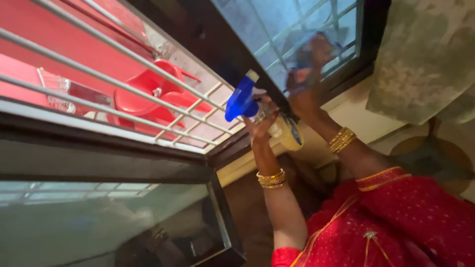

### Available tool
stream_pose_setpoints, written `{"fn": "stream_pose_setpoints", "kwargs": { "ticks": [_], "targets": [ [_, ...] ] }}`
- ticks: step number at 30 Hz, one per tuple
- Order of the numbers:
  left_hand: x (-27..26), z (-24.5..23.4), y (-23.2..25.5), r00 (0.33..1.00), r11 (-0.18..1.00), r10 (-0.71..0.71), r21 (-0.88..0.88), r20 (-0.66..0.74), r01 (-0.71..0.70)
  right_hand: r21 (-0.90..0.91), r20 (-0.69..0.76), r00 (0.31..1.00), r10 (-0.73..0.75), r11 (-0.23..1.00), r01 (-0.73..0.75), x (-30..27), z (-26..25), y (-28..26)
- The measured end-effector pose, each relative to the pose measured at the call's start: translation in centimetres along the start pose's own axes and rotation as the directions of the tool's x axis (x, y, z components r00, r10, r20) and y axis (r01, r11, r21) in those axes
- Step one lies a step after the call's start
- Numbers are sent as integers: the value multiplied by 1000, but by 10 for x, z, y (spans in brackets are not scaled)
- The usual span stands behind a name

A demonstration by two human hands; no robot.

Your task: The person sprays glass cleaner on a window and wipes it with a cloth. They repeatedly spray and wipe the same window area throughout the clip.

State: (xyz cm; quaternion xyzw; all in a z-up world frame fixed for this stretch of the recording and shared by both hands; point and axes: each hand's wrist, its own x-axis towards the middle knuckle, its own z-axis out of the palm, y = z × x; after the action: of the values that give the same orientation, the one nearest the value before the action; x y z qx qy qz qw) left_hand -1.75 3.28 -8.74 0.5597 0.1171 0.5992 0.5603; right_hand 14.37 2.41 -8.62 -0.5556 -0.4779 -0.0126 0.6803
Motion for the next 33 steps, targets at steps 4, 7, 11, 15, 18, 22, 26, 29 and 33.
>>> {"fn": "stream_pose_setpoints", "kwargs": {
  "ticks": [4, 7, 11, 15, 18, 22, 26, 29, 33],
  "targets": [
    [-6, -15, -15, 1000, 1000, -17, 4, -12, 17, -103, 137, 967, -215, 968, 230, 47, 2, -25],
    [-5, -26, -26, 998, 998, -58, -23, -18, 58, -237, 241, 932, -272, 914, 329, 73, 6, -31],
    [0, -31, -29, 912, 656, -397, -665, 100, 358, -265, -2, 960, -279, 926, 268, 75, 11, -15],
    [-6, -27, -25, 993, 995, 74, -79, 93, -67, -175, -145, 980, -137, 978, 111, 49, 10, 23],
    [-6, -27, -27, 991, 995, 62, -87, 118, -52, -46, -176, 982, -72, 997, 65, 28, 3, 54],
    [-8, -30, -30, 995, 994, 13, -111, 97, -2, -130, -134, 991, -12, 991, -6, -4, -7, 78],
    [-8, -26, -29, 997, 997, 70, -12, 38, -70, 91, -72, 940, 333, 941, -326, -26, -11, 70],
    [-11, -24, -25, 999, 997, -36, -61, 13, 37, 178, -4, 950, 312, 935, -307, -26, -12, 48],
    [-8, -23, -23, 984, 967, -173, -197, -54, 159, -99, 176, 968, -177, 976, 196, 7, -6, 11]
  ]
}}
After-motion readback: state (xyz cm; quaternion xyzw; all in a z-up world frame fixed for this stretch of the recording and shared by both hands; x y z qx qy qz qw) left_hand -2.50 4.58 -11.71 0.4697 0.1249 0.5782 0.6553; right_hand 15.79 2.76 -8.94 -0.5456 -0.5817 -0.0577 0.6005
